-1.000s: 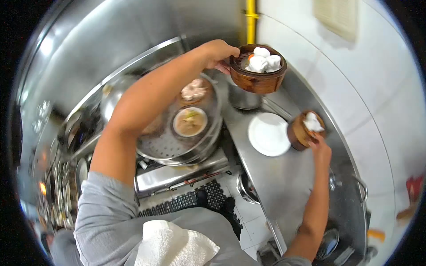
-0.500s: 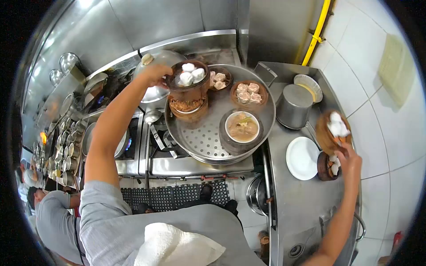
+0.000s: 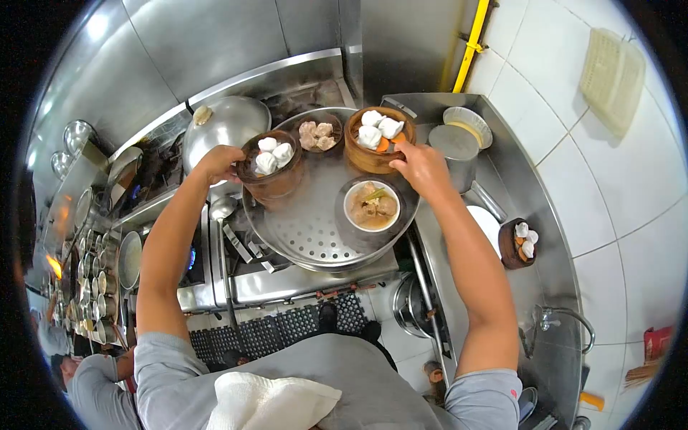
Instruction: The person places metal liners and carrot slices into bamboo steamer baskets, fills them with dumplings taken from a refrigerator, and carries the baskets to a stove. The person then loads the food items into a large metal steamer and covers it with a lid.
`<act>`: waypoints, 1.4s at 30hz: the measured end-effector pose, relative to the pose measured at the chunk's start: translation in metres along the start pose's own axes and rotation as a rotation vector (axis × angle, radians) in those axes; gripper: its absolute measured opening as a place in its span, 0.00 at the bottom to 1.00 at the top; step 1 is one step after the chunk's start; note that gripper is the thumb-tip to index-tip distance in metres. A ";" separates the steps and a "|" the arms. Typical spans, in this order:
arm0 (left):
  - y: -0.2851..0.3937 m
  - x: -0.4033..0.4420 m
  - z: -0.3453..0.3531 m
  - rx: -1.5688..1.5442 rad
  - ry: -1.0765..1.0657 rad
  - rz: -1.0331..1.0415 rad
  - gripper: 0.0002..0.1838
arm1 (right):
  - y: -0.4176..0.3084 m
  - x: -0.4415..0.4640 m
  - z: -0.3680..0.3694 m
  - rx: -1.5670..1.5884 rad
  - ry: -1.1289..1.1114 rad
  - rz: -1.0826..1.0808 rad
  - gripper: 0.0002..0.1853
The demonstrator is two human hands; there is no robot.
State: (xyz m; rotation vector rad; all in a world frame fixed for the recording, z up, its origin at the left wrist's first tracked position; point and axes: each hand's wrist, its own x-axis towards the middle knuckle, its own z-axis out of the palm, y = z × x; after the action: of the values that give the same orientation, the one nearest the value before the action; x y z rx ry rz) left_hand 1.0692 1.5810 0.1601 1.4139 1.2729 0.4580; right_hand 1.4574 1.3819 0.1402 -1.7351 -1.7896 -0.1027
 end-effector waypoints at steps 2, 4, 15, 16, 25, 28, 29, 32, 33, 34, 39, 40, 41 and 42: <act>0.001 -0.004 0.001 -0.003 -0.007 0.000 0.09 | 0.001 0.004 0.009 -0.049 -0.008 -0.046 0.15; 0.006 -0.012 -0.001 0.028 0.015 0.028 0.08 | -0.001 0.006 0.013 -0.061 -0.035 -0.037 0.15; -0.004 -0.005 -0.002 0.062 -0.031 0.037 0.10 | 0.002 -0.001 0.018 -0.131 -0.115 0.025 0.17; -0.002 -0.005 0.002 0.051 -0.027 0.024 0.10 | -0.002 -0.004 0.014 -0.097 -0.124 0.056 0.18; -0.004 -0.001 0.004 0.112 -0.046 0.118 0.15 | 0.037 -0.108 -0.103 0.086 0.063 0.410 0.17; -0.006 0.010 -0.002 0.173 -0.024 0.091 0.18 | 0.071 -0.165 -0.149 -0.093 0.204 0.707 0.15; -0.010 0.019 -0.006 0.199 -0.017 0.067 0.17 | 0.086 -0.190 -0.160 -0.152 0.222 0.778 0.16; -0.002 0.014 0.004 0.183 -0.037 0.063 0.15 | 0.111 -0.245 -0.172 -0.258 0.137 0.969 0.17; -0.006 0.018 0.000 0.159 -0.044 0.074 0.15 | 0.114 -0.262 -0.170 -0.296 0.030 1.071 0.18; -0.010 0.027 -0.004 0.164 -0.045 0.067 0.15 | 0.122 -0.280 -0.161 -0.292 0.023 1.076 0.18; -0.011 0.018 0.000 0.275 0.080 0.167 0.16 | 0.147 -0.296 -0.103 -0.246 0.050 0.974 0.26; -0.009 0.017 0.001 0.334 0.091 0.165 0.17 | 0.150 -0.296 -0.096 -0.311 0.087 0.948 0.26; -0.014 0.022 -0.002 0.317 0.108 0.165 0.17 | 0.156 -0.299 -0.090 -0.308 0.102 0.967 0.25; -0.018 0.027 -0.005 0.299 0.113 0.170 0.18 | 0.163 -0.301 -0.086 -0.314 0.120 0.996 0.25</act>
State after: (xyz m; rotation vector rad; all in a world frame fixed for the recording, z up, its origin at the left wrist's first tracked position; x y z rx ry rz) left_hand 1.0661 1.6034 0.1354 1.7783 1.3589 0.4820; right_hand 1.6191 1.0997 0.0034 -2.5788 -0.6888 -0.0622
